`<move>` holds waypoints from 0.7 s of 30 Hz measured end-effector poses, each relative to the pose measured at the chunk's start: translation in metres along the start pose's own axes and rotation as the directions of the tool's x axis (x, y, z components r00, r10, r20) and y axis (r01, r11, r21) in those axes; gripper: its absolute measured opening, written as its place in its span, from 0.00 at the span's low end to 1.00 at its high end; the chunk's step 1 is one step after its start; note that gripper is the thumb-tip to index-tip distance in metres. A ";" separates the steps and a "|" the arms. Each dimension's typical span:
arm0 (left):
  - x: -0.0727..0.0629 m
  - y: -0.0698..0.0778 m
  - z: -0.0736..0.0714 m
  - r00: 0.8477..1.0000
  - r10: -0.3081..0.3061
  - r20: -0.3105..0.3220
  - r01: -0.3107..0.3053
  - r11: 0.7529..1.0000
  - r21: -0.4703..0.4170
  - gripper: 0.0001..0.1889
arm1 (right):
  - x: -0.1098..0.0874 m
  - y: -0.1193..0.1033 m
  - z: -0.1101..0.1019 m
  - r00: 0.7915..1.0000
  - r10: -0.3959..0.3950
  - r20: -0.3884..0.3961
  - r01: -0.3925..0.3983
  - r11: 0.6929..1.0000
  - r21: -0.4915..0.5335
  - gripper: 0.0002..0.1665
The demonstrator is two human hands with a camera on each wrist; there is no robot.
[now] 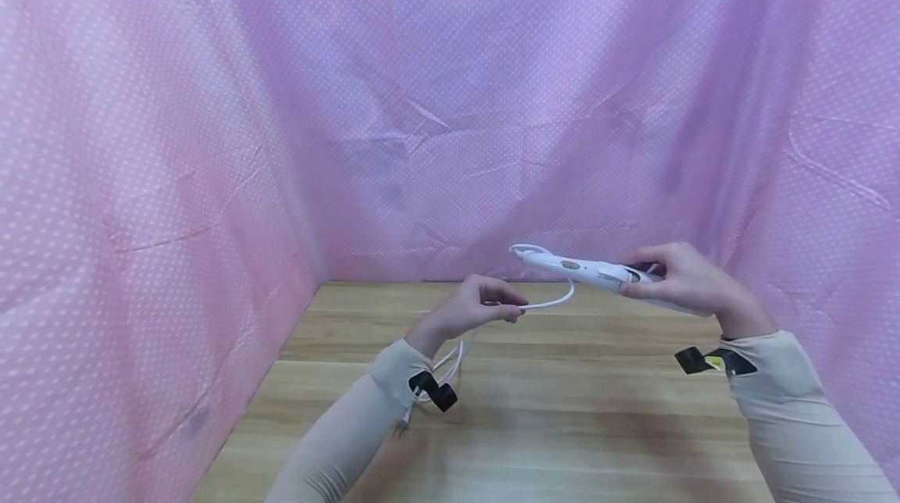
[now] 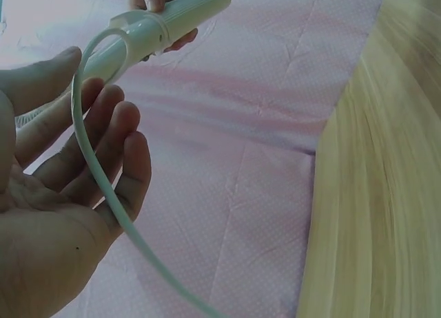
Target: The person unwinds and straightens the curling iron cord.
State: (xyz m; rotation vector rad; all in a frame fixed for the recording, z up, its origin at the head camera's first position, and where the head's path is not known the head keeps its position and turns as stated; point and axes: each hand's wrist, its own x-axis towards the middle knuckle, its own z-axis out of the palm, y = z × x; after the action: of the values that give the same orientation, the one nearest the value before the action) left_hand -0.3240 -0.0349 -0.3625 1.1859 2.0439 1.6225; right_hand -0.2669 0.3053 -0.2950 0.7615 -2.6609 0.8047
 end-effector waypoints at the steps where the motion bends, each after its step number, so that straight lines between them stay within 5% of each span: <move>1: 0.000 0.001 0.001 1.000 0.001 -0.010 -0.001 1.000 0.002 0.12 | 0.000 0.000 0.001 1.000 -0.002 -0.002 0.002 1.000 -0.002 0.15; 12: 0.004 -0.001 0.013 0.992 0.050 -0.112 -0.050 0.999 0.008 0.08 | 0.002 0.001 0.004 1.000 0.002 0.005 -0.002 1.000 -0.001 0.14; 21: 0.008 -0.023 0.010 0.986 0.002 -0.166 0.021 0.991 0.134 0.07 | 0.001 -0.002 0.001 1.000 -0.031 0.005 0.030 0.998 0.054 0.15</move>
State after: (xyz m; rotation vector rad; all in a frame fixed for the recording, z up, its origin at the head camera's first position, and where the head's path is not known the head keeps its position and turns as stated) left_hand -0.3325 -0.0230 -0.3846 1.1154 2.2911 1.6513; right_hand -0.2666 0.3029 -0.2951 0.8168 -2.6354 0.8716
